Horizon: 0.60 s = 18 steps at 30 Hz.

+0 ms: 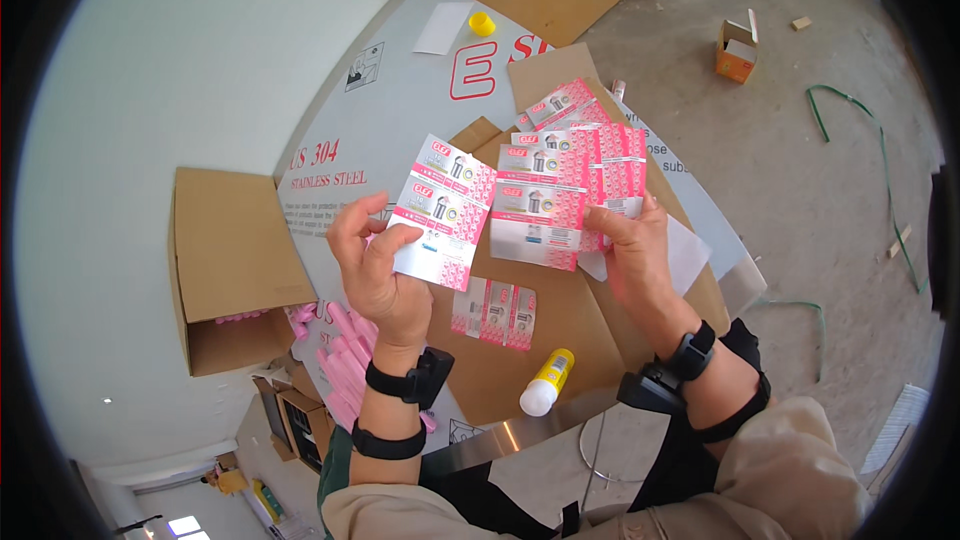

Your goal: Applying adhesive labels to small plastic bottles in a workshop.

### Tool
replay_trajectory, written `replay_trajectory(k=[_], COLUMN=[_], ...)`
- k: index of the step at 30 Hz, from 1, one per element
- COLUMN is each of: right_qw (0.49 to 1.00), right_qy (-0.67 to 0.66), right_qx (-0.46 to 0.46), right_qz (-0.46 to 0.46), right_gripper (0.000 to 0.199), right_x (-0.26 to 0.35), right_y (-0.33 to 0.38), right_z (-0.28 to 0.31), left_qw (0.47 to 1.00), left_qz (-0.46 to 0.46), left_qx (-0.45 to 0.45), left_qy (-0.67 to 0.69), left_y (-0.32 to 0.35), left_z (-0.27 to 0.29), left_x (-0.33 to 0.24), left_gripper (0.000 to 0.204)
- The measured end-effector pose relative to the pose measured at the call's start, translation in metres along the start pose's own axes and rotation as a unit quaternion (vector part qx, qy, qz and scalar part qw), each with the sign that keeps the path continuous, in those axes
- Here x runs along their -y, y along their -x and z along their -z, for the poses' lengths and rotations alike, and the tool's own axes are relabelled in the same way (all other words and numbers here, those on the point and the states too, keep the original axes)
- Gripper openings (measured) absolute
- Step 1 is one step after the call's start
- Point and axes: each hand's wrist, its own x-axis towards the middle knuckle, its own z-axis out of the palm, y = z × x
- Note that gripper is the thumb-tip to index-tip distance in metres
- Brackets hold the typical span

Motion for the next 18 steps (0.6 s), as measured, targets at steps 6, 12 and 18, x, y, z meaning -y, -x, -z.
replay_trajectory(k=[6,12,18], right_qw=[1.000,1.000,1.000], right_qy=[0.000,0.001,-0.020], right_qx=[0.000,-0.012,-0.014], right_qz=[0.024,0.003,0.018], right_gripper=[0.036,0.038,0.035], right_x=[0.004,0.002,0.004], right_y=[0.000,-0.001,-0.001], right_z=[0.003,0.004,0.002], left_qw=[0.992,0.991,0.989], left_qz=[0.091,0.112,0.128], left_qx=[-0.029,-0.041,-0.033], left_qy=[0.081,0.064,0.065], left_y=[0.011,0.013,0.012], left_z=[0.004,0.005,0.001], left_x=[-0.002,-0.006,-0.014], left_gripper=[0.023,0.025,0.028])
